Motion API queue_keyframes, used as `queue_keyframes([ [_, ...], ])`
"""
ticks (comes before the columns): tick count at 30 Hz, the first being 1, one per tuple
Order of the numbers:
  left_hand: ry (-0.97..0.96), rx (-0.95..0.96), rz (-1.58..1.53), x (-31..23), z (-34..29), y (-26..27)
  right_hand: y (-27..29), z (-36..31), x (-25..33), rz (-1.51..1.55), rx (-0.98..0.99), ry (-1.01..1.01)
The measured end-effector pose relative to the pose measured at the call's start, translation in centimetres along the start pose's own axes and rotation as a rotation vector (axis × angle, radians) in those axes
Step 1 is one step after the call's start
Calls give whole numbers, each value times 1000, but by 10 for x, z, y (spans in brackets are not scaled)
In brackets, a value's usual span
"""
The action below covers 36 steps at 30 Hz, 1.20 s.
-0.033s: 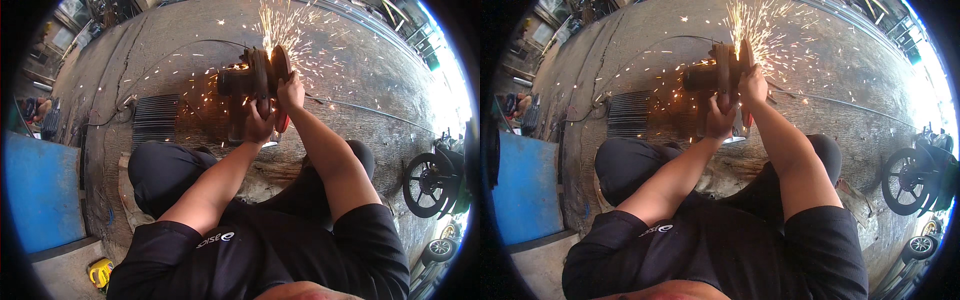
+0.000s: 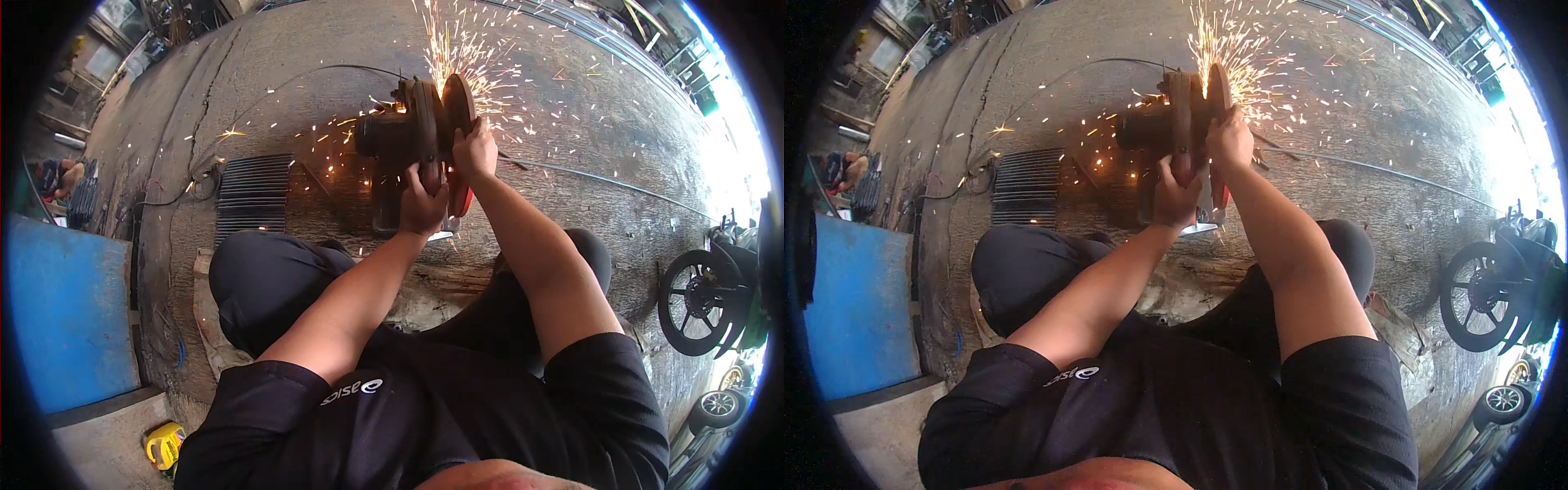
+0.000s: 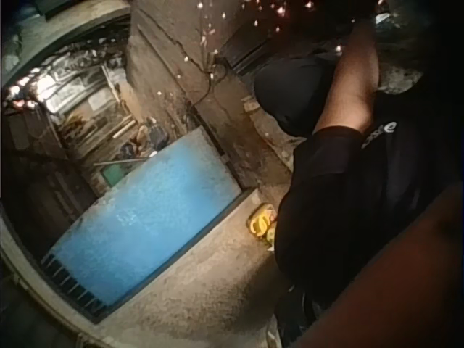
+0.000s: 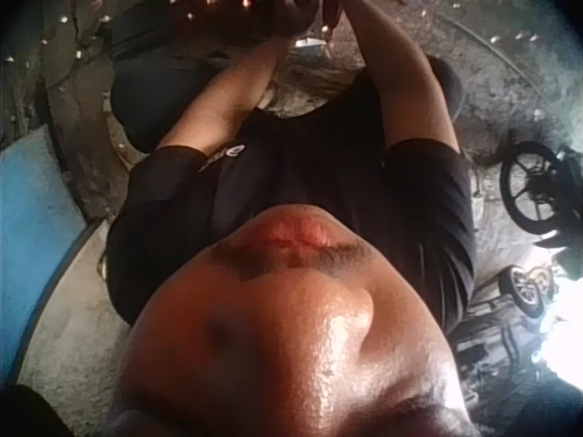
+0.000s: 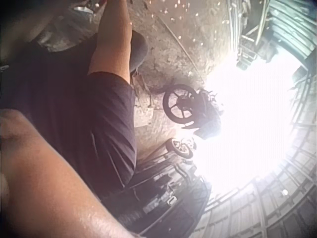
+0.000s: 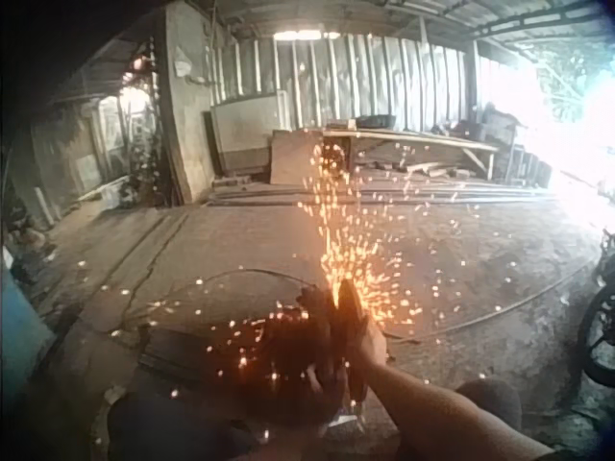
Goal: Cutting several thin metal rods into shorter segments using a metal chop saw.
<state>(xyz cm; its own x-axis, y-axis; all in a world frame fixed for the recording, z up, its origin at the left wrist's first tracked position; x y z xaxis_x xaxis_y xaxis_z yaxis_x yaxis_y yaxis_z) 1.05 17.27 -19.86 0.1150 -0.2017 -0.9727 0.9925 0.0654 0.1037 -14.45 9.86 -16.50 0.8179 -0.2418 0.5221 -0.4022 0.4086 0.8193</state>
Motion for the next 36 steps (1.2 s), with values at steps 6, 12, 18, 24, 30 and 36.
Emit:
queue_keyframes([
  [6,48,13,13,3,1,-1,-1,-1,0,-24,32,-11],
  [12,151,57,-12,8,-1,-1,-2,-2,0,-40,2,-3],
  [18,40,44,-58,11,2,-3,-1,-2,0,-30,-9,11],
  [24,-67,14,-28,7,0,-1,-1,-1,-1,-23,7,-14],
  [30,2,6,-1,6,0,-1,2,-3,0,-23,-17,-10],
  [36,16,12,-26,3,-1,-1,2,-2,1,-20,-7,-10],
])
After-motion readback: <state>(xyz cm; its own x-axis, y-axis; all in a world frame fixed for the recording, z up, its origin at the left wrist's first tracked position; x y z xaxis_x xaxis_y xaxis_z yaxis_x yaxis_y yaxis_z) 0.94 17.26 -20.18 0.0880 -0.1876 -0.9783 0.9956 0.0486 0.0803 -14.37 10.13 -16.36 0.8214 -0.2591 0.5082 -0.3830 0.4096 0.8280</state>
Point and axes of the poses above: each hand's wrist, its own z-axis towards the middle knuckle, its own y-axis out of the back of the hand, x = y × z, the point moved 6 cm from there along z, towards the middle knuckle, and after that the axes turned 13 degrees about -z, right-handed, at the moved point
